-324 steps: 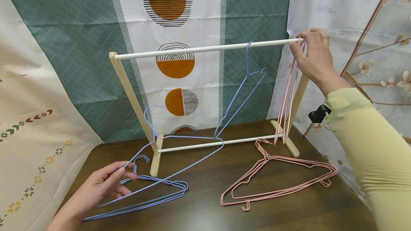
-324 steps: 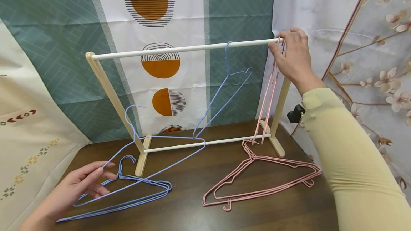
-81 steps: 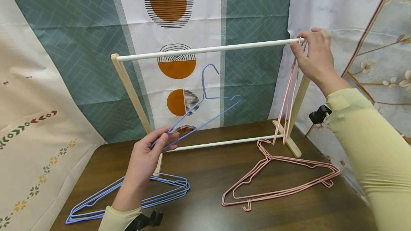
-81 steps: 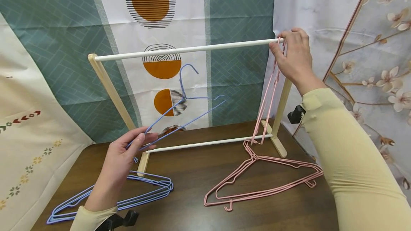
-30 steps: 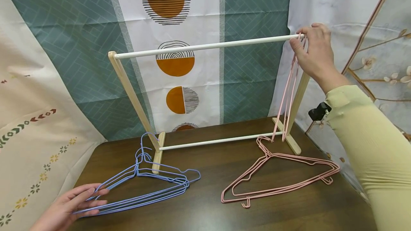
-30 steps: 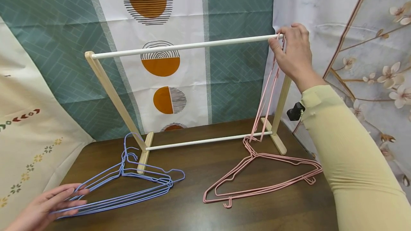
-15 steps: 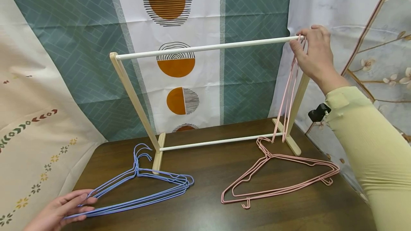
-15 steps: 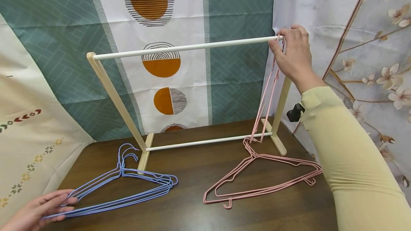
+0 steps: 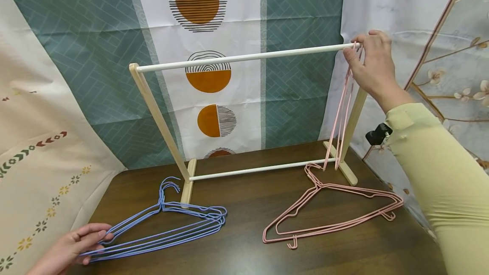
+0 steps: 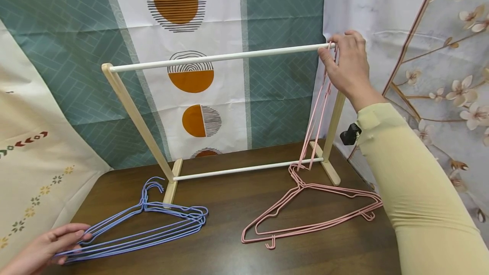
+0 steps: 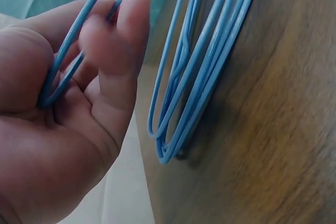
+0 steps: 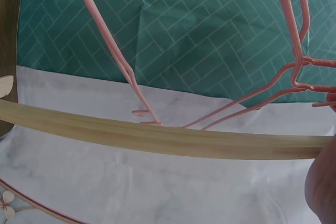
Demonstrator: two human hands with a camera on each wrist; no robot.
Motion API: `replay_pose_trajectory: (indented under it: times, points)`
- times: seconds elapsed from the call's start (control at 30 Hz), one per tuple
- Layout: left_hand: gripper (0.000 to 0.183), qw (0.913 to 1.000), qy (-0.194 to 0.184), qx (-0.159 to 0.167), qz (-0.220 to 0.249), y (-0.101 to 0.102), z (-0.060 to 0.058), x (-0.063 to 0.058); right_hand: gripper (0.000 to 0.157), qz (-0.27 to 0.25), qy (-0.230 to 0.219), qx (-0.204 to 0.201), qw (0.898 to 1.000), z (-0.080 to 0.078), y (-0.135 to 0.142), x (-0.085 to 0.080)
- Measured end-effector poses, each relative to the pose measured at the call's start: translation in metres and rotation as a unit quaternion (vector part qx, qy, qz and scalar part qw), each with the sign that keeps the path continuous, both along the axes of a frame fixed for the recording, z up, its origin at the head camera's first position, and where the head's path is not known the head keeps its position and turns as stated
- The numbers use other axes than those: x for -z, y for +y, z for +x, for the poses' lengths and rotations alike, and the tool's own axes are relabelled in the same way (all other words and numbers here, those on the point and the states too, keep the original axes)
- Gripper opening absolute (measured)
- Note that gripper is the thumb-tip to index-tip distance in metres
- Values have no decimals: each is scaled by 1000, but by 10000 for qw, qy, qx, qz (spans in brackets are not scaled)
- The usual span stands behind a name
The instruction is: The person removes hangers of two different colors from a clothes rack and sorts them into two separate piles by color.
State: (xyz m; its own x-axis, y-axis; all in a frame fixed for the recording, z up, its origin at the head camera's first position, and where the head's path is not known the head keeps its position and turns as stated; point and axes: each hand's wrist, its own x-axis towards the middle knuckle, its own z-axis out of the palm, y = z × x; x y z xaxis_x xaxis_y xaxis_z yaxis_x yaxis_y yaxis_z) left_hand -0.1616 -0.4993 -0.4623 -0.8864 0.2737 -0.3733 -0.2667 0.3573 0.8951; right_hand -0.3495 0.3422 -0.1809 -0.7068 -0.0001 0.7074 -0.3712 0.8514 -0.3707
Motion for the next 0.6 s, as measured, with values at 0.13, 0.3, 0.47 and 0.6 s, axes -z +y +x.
replay_pose_trajectory:
  times: [0.13, 0.3, 0.47, 0.6]
  points:
    - [37, 9996, 238, -43, -127, 2, -2, 1, 52, 26, 47, -9, 10000, 0, 1, 0]
    - [31, 9974, 443, -94, -562, 2, -3, 2, 51, 37, 103, -22, 9999, -1, 1, 1]
    - [31, 9779, 1186, -364, -1685, 9, -4, 3, 52, 33, 85, 10, 10000, -1, 1, 1]
    - [55, 9650, 1167, -456, -2302, 12, -7, 2, 53, 24, 40, 28, 10000, -1, 1, 1]
